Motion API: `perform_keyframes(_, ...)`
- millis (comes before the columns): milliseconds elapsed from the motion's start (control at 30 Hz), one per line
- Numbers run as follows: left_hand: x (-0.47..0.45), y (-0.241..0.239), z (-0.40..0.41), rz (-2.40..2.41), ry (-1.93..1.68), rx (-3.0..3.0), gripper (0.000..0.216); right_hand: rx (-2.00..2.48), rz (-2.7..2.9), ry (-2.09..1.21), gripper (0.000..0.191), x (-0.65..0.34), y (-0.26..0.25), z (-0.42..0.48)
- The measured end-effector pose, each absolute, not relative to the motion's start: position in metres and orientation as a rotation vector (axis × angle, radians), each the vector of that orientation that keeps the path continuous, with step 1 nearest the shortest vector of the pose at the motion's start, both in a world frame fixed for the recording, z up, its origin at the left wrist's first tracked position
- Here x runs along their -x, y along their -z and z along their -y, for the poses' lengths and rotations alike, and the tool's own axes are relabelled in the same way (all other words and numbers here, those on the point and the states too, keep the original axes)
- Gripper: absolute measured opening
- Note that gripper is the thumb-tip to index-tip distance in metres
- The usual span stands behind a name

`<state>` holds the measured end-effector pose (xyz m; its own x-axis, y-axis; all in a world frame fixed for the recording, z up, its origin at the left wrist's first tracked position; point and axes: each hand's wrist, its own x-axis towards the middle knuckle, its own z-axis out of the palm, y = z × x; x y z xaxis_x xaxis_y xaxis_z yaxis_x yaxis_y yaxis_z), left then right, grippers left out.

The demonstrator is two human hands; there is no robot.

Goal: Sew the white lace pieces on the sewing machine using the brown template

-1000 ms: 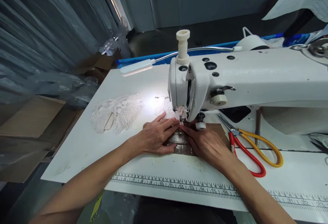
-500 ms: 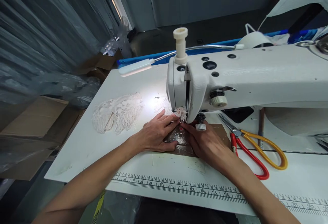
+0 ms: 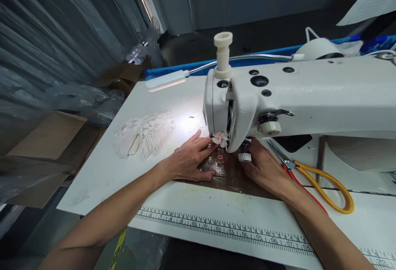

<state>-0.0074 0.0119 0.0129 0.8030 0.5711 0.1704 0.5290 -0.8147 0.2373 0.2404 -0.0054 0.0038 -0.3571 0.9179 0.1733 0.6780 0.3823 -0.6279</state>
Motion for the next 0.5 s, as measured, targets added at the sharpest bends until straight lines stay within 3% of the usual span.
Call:
perform_keyframes(333, 0.01, -0.013, -0.015, -0.891, -0.352, -2.789, 0.074, 1.415, 2.135, -0.49, 0.03, -0.233, -0.003, 0.022)
perform_keyframes(500, 0.009, -0.01, -0.012, -0.971, -0.363, -2.788, 0.077, 1.41, 2.222, -0.276, 0.038, -0.239, 0.012, 0.022)
